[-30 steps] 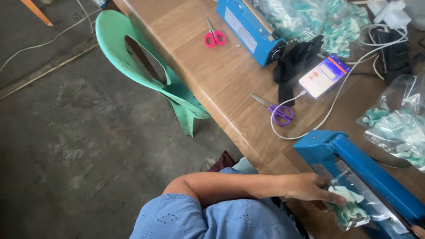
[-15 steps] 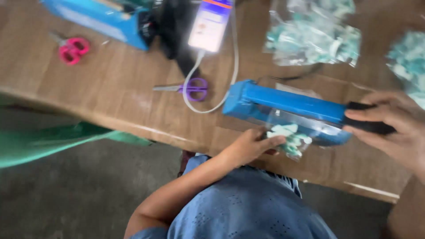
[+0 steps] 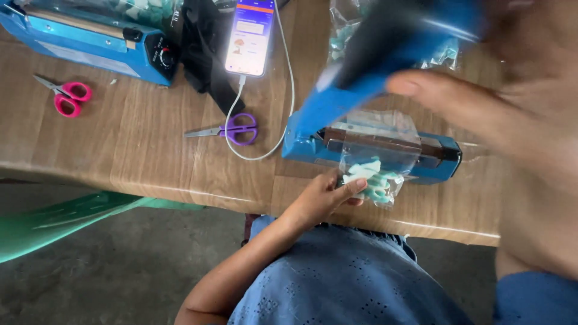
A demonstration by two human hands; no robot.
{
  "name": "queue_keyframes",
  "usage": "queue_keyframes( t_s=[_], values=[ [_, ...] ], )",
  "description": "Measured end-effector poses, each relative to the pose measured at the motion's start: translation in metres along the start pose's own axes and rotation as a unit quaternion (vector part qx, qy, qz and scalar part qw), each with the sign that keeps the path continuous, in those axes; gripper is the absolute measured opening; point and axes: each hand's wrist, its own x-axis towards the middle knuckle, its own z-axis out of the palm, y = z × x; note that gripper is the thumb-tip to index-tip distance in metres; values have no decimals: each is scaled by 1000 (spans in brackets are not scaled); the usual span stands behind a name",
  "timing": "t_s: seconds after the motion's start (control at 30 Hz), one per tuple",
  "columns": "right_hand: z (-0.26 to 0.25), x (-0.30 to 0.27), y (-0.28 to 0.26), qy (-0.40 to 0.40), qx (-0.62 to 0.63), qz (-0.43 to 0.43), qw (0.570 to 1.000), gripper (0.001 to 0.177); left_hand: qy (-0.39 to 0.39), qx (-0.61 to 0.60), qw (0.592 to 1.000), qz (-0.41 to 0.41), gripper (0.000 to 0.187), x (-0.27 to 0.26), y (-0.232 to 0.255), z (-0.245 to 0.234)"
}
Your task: The person is using a manual impulse heat sealer to seal small plastic bags containing light blue decorative items.
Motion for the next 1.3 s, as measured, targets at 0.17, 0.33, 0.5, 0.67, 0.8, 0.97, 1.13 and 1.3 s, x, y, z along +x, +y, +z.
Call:
queue_keyframes(
  t_s=[0.17,0.33,0.5,0.67,0.8,0.97,1.13,1.3],
  values=[
    [22,-4,-23,52,155,-141,977,53,27,6,999,-20,44,0,-1,1],
    [108,-41,14,0,-158,-56,986,73,29,47,998,-13,40,3,-5,-4],
    [148,-66,40,39,-248,-77,965,82,11,21,999,25,33,1,-15,-6],
    [145,-86,55,85,-278,-54,955,82,48,63,996,-38,47,-5,13,6],
    [130,-107,53,103,-268,-49,957,81,74,54,993,-73,42,-12,32,17],
    [122,-143,109,130,-194,-62,970,53,119,98,979,-137,50,-11,51,36],
    [100,-191,173,229,70,158,958,35,166,135,957,-194,42,-11,59,53],
    [117,-199,214,173,-27,69,982,42,215,51,964,-145,33,-3,39,53]
  ],
)
